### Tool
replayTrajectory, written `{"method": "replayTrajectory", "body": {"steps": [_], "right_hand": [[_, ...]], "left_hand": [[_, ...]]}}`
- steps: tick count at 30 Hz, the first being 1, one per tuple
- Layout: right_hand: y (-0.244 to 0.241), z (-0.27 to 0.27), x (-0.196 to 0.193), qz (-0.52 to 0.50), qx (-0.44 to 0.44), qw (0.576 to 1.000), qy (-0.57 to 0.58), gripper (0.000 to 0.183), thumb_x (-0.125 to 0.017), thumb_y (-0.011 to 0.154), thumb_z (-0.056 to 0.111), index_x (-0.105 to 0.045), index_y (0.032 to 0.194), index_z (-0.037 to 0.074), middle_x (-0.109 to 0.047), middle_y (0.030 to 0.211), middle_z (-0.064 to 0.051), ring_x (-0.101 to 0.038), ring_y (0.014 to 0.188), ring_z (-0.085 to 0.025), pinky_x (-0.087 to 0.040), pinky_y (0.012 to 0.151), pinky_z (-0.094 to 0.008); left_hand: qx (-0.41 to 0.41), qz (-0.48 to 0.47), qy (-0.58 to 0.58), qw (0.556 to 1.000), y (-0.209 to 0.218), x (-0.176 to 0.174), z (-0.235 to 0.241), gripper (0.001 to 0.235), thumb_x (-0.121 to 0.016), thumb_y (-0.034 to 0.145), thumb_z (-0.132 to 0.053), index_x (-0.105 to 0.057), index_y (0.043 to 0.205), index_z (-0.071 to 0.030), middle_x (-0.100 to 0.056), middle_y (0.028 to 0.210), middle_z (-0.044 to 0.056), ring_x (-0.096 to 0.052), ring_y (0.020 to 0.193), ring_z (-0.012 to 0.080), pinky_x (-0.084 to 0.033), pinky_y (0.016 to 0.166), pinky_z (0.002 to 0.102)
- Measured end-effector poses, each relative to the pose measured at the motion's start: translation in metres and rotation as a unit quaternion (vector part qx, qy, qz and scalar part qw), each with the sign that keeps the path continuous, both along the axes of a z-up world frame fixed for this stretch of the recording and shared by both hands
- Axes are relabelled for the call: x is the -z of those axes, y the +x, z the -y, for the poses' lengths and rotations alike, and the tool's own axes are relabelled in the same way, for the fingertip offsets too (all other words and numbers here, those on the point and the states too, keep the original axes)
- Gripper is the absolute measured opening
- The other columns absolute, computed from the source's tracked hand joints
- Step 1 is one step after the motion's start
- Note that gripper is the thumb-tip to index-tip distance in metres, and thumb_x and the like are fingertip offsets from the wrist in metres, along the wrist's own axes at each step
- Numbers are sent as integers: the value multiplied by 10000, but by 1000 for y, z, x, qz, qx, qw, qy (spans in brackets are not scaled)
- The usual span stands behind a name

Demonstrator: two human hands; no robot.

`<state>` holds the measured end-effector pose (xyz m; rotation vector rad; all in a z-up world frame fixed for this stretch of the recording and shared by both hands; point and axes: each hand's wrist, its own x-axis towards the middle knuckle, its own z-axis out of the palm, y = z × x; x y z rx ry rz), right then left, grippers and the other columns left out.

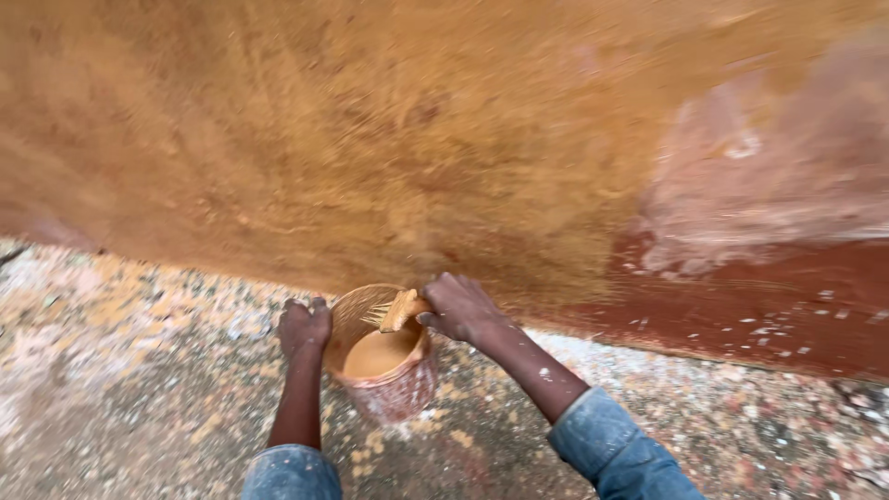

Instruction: The person uses a brush to apply a light brown liquid to a reddish-brown wall. They repeatedly dip the brush into a bucket on the ground and spread the liquid across the lower section of the wall in horizontal strokes.

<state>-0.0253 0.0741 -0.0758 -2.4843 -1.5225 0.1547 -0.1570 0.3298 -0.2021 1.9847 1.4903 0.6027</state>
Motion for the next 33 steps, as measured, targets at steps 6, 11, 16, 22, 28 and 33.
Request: {"method": "replayTrajectory", "body": {"steps": [6,11,16,22,28,33], "right_hand": [[-28,-75,49,166,-98,981,7,158,-815,822,155,-747,944,82,-728,985,-142,-725,949,-306,-589,787,-446],[-40,-118,92,104,-80,982,-138,338,-899,737,295,-743,931,66,-738,917,-126,-747,888,-262,-602,726,-402],[-33,-131,119,49,-114,981,-147,228,-864,792,270,-771,898,91,-742,901,-87,-740,810,-201,-601,677,-343],[-33,-137,138,117,-66,976,-169,330,-796,886,389,-746,935,67,-751,862,-84,-708,746,-177,-606,629,-342],[-22,-135,123,91,-118,981,-124,312,-880,756,345,-767,873,78,-741,846,-111,-731,772,-226,-598,674,-378],[-18,-124,103,99,-77,990,-62,203,-839,849,267,-772,854,75,-737,848,-129,-739,770,-257,-604,685,-413]], "left_hand": [[-15,25,-73,997,-7,35,-19,534,-538,1033,-458,-597,1264,20,-693,1131,303,-687,1046,434,-534,925,545],[-36,87,-127,987,-4,52,-26,426,-582,1009,-387,-682,1124,11,-740,1018,253,-735,877,345,-572,821,490],[-30,125,-147,981,-2,55,-30,413,-561,1026,-383,-704,902,-16,-732,864,170,-678,755,275,-528,757,464],[-11,266,-243,933,-9,53,-26,302,-545,1052,-292,-629,878,-60,-652,743,50,-586,664,173,-520,643,332],[35,323,-254,911,-12,44,-25,277,-608,1011,-337,-692,903,-95,-665,734,23,-587,650,129,-479,626,281],[50,319,-224,919,-13,43,-23,337,-663,996,-382,-700,865,-74,-692,757,27,-600,660,109,-485,637,269]]}}
